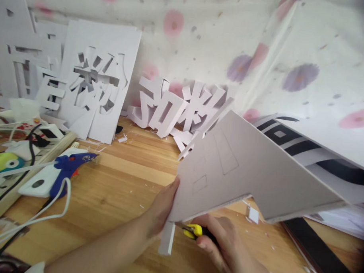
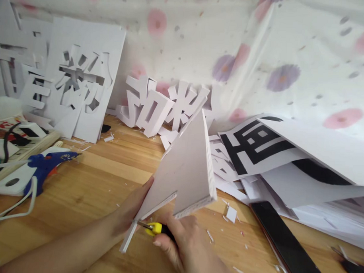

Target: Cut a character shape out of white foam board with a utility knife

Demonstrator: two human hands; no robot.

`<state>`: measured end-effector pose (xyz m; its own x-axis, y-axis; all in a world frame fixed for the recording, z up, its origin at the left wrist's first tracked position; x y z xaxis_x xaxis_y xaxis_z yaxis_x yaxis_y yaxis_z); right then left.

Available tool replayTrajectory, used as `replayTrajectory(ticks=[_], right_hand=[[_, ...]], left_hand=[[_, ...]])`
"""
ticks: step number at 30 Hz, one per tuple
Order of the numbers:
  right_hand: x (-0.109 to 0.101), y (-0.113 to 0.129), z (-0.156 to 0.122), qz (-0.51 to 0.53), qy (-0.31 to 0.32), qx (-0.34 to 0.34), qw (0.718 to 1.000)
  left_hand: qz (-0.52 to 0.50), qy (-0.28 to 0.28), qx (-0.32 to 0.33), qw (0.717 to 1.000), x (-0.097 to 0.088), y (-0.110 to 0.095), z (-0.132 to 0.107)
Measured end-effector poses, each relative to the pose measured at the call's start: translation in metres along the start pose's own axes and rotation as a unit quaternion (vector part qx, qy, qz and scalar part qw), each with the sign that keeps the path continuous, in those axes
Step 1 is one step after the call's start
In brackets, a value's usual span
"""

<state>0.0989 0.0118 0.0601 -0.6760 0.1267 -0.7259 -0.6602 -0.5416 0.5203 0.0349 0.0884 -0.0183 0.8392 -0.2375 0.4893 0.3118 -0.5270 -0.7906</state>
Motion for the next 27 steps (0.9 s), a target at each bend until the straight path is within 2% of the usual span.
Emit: replayTrajectory(ticks=[4, 10, 13, 16, 21, 27], right_hand=[[0.006, -0.004, -0.002, -0.036, 0.006, -0.011, 0.999], [0.009, -0.009, -0.009, -0.019, 0.022, 0.001, 1.0], [0.015, -0.015, -0.012, -0.014, 0.036, 0.018, 0.999], [0.017, -0.016, -0.013, -0.015, 0.043, 0.007, 0.999], [0.009, -0.01, -0.013, -0.056, 0.012, -0.017, 0.998], [0.014, -0.004, -0.006, -0.035, 0.027, -0.013, 0.999]], left_hand=[[0.005, 0.011, -0.001, 1.0, 0.003, -0.001, -0.004], [-0.012, 0.035, -0.013, 0.999, 0.012, -0.005, -0.011], [0.014, 0.0, -0.021, 1.0, 0.006, -0.004, -0.011], [0.037, -0.029, -0.023, 0.999, 0.0, -0.004, -0.01], [0.023, -0.005, 0.019, 1.0, 0.001, -0.007, -0.006], [-0.016, 0.025, 0.033, 0.999, 0.001, -0.004, -0.001]])
Point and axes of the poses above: each hand's wrist, its own z-axis towards the middle knuckle, its own x-axis out of the palm, y = z × x, the point moved 9 cm from there along z, towards the middle knuckle, and after that the axes turned 4 degrees about -y, right-handed, at the moved point
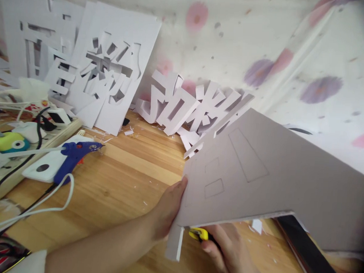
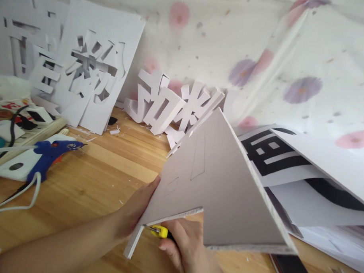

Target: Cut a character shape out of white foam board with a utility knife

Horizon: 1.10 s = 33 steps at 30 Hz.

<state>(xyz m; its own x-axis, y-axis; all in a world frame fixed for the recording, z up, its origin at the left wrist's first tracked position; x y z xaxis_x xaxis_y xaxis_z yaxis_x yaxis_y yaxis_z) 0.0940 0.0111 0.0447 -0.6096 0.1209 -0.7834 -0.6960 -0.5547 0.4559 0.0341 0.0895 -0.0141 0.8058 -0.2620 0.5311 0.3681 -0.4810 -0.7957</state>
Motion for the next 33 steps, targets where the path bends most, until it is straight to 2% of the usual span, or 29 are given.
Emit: replayTrajectory(ticks=[7, 12, 18, 24, 27, 30, 33], right_hand=[[0.004, -0.001, 0.003, -0.016, 0.013, 0.002, 1.0], [-0.008, 0.012, 0.012, -0.028, -0.023, -0.039, 0.999], [-0.019, 0.027, 0.012, -0.068, -0.044, -0.06, 0.995], [-0.02, 0.014, 0.005, -0.101, -0.053, -0.026, 0.993], [-0.024, 0.005, -0.001, -0.094, -0.096, -0.014, 0.991], [-0.025, -0.003, -0.004, -0.061, -0.136, 0.019, 0.989], [-0.017, -0.005, 0.001, -0.006, -0.132, 0.041, 0.99]], left_hand=[[-0.023, 0.006, -0.003, 1.0, 0.001, -0.001, -0.002], [-0.044, 0.008, -0.008, 0.999, 0.001, -0.001, -0.001], [-0.032, -0.04, 0.027, 0.998, -0.009, -0.011, -0.001], [-0.068, -0.063, 0.035, 0.995, -0.013, -0.014, -0.001], [-0.07, -0.112, 0.058, 0.989, -0.022, -0.017, -0.001], [-0.065, -0.203, 0.104, 0.971, -0.04, -0.023, -0.005], [-0.055, -0.253, 0.144, 0.955, -0.052, -0.024, -0.006]])
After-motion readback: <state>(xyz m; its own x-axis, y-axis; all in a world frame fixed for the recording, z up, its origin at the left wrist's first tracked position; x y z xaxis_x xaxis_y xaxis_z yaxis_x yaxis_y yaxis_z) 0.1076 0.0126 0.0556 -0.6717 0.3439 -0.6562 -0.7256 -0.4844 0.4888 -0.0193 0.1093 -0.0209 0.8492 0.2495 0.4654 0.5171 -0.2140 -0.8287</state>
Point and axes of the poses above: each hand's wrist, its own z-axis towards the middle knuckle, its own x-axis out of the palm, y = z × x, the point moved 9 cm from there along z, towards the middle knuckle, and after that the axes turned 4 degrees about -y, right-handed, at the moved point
